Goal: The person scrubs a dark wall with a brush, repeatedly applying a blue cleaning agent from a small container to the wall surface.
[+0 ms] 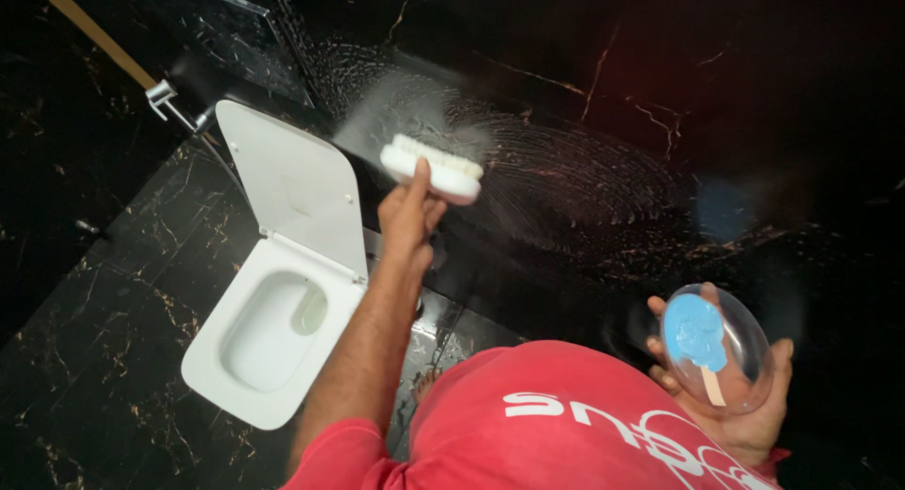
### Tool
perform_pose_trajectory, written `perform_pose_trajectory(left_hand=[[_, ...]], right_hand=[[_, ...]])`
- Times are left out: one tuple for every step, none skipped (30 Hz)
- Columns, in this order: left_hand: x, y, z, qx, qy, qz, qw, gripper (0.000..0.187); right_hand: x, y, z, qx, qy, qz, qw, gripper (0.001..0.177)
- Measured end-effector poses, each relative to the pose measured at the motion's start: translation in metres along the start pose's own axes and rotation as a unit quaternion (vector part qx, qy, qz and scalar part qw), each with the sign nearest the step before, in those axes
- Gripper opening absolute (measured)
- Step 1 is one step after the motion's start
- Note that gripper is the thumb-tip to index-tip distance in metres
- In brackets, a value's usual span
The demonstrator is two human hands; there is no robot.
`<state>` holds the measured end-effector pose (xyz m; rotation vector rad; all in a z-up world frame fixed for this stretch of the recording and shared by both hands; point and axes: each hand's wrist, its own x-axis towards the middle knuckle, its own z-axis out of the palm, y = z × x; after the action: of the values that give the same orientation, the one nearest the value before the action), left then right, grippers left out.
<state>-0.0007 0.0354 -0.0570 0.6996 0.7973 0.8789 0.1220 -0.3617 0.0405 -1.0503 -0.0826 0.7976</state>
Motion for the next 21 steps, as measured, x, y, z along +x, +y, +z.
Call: perform_pose_trajectory(left_hand=[[0.001,-0.015,-0.005,0.007,0.009,-0.009,1.000,0.042],[0.003,-0.032,-0.009,0.016,0.035,-0.056,0.998,0.038],[0.003,-0.055,-0.012,0.024,0.063,-0.102,0.992,0.035],[-0.001,-0.083,-0.012,0.070,0.074,-0.140,0.985,0.038],[-0.005,-0.110,-0.010,0.117,0.084,-0.176,0.974,0.041],[-0.014,-0.137,-0.004,0.108,0.064,-0.202,0.971,0.042],[-0.023,-0.160,0.004,0.099,0.042,-0.228,0.968,0.043],[-0.033,-0.175,0.016,0.080,0.020,-0.246,0.966,0.044],[-0.040,-0.180,0.024,0.060,-0.001,-0.264,0.963,0.044],[-0.044,-0.173,0.025,0.049,-0.009,-0.249,0.967,0.041],[-0.048,-0.160,0.026,0.039,-0.017,-0.234,0.971,0.038],[-0.052,-0.142,0.028,0.029,-0.024,-0.220,0.975,0.035],[-0.049,-0.117,0.028,0.026,-0.032,-0.178,0.983,0.032],[-0.042,-0.087,0.026,0.023,-0.040,-0.136,0.990,0.029],[-0.038,-0.057,0.024,0.019,-0.028,-0.097,0.995,0.028],[-0.033,-0.026,0.020,0.015,-0.016,-0.058,0.998,0.027],[-0.026,0.005,0.017,0.035,-0.017,0.010,0.999,0.029],[-0.019,0.032,0.014,0.055,-0.016,0.077,0.995,0.031],[-0.011,0.055,0.012,0.013,-0.020,0.094,0.995,0.030],[-0.003,0.069,0.009,-0.028,-0.024,0.111,0.993,0.030],[0.002,0.075,0.006,-0.030,-0.002,0.109,0.994,0.031]], right_hand=[[0.000,-0.001,0.000,0.006,0.001,0.001,1.000,0.094],[-0.001,-0.001,0.000,0.011,0.001,0.002,1.000,0.094],[-0.002,0.000,-0.001,0.010,0.005,-0.002,1.000,0.094],[-0.003,0.001,-0.002,0.010,0.010,-0.006,1.000,0.094],[-0.002,0.003,-0.003,0.010,0.013,-0.010,1.000,0.094],[-0.002,0.004,-0.004,0.011,0.003,-0.009,1.000,0.093],[-0.001,0.005,-0.006,0.012,-0.005,-0.009,1.000,0.093],[-0.001,0.005,-0.008,0.012,-0.014,-0.009,1.000,0.093],[0.000,0.005,-0.009,0.051,-0.050,-0.013,0.997,0.090],[0.000,0.006,-0.010,0.089,-0.085,-0.016,0.992,0.087],[0.000,0.007,-0.010,0.128,-0.119,-0.018,0.984,0.085],[0.001,0.007,-0.008,0.090,-0.086,-0.016,0.992,0.087],[0.001,0.006,-0.007,0.051,-0.053,-0.015,0.997,0.090],[0.001,0.006,-0.005,0.013,-0.019,-0.013,1.000,0.092],[0.001,0.007,-0.005,0.013,-0.017,-0.010,1.000,0.093],[0.001,0.008,-0.004,0.014,-0.016,-0.007,1.000,0.094],[0.003,0.010,-0.003,0.017,-0.016,-0.007,1.000,0.095],[0.004,0.011,-0.003,0.009,-0.015,-0.004,1.000,0.096],[0.005,0.011,-0.005,-0.001,-0.013,-0.002,1.000,0.097],[0.005,0.011,-0.008,-0.010,-0.012,0.001,1.000,0.097],[0.005,0.013,-0.010,0.052,-0.060,0.000,0.997,0.093]])
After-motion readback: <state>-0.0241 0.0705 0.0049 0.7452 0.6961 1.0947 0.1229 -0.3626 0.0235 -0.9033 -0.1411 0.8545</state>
